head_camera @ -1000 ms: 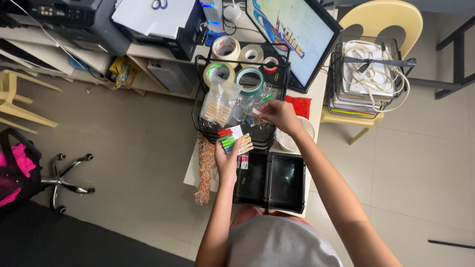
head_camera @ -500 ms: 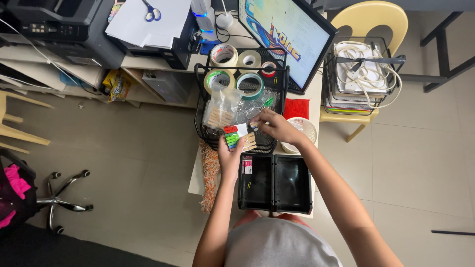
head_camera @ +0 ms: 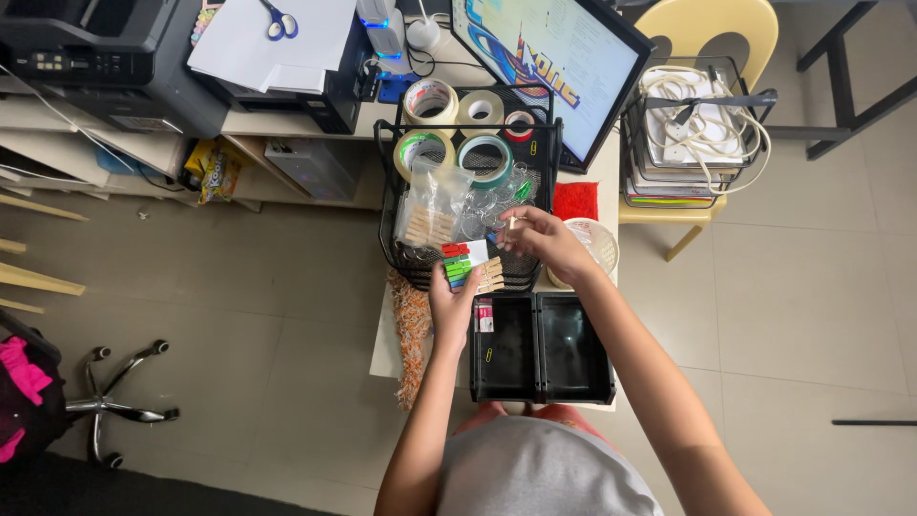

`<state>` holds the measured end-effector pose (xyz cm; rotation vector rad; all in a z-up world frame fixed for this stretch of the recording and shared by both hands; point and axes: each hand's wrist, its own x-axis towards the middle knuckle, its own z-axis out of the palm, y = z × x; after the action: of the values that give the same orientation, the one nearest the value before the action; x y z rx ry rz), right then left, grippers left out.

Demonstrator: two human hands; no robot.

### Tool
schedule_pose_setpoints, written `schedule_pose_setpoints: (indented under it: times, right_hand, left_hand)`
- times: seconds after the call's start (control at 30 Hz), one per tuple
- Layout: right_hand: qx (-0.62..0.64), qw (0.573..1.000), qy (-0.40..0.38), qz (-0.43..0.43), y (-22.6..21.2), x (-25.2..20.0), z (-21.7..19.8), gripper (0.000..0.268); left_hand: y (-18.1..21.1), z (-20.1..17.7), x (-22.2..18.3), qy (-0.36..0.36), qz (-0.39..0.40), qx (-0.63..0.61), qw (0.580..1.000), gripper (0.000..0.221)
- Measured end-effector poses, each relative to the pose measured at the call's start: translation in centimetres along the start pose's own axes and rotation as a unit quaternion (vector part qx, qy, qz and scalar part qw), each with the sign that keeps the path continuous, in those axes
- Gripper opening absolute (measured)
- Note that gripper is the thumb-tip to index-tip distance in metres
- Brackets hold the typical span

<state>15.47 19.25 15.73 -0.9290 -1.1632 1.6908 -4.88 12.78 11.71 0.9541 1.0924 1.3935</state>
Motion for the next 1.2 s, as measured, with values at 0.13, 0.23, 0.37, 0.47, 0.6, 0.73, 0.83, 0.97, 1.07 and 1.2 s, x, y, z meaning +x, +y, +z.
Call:
schedule_pose_setpoints:
  times: [0.13, 0.23, 0.37, 0.47, 0.6, 0.73, 0.83, 0.97, 1.07, 1.2]
  right_hand:
    - [0.089, 0.996, 0.013, -0.002, 0.9, 0.0, -0.3, 0.030]
    - [0.142, 0.989, 0.032, 0.003, 2.3, 0.4, -0.8, 0.028]
    - [0.180, 0.982, 0.057, 0.003, 4.3, 1.0, -1.8, 0.027]
    - [0.186, 0.980, 0.075, 0.006, 4.3, 0.9, -1.5, 0.025]
    - [0.146, 0.982, 0.118, 0.009, 6.2, 0.7, -1.9, 0.020]
    - [0.142, 0.982, 0.125, -0.004, 7.3, 0.4, -1.6, 0.016]
    - [0.160, 0.975, 0.151, 0.013, 6.9, 0.1, -0.4, 0.014]
    - [0.116, 0.980, 0.162, -0.009, 7.2, -0.1, 0.0, 0.013]
    - [0.093, 0.981, 0.167, -0.017, 7.3, -0.1, 0.2, 0.013]
    - [0.089, 0.981, 0.174, -0.005, 6.7, -0.4, 0.7, 0.012]
  left_hand:
    - [0.4, -0.1, 0.1, -0.006, -0.013, 0.013, 1.000, 0.032]
    - [0.4, -0.2, 0.2, -0.003, -0.026, 0.027, 0.999, 0.032]
    - [1.0, 0.0, 0.3, -0.013, -0.018, 0.018, 1.000, 0.033]
    - [1.0, 0.1, 0.4, -0.012, -0.017, 0.024, 0.999, 0.034]
    - [0.7, 0.0, 0.8, -0.014, -0.007, 0.004, 1.000, 0.035]
    - [0.9, 0.3, 0.9, -0.016, 0.001, 0.012, 1.000, 0.033]
    - [0.3, 0.3, 1.1, -0.018, 0.004, 0.027, 0.999, 0.033]
    - [-0.2, 0.5, 1.2, -0.017, -0.010, 0.017, 1.000, 0.033]
    - [-0.1, 0.6, 1.3, -0.020, -0.005, 0.021, 1.000, 0.032]
    - [0.2, 0.8, 1.1, -0.018, 0.016, 0.037, 0.999, 0.034]
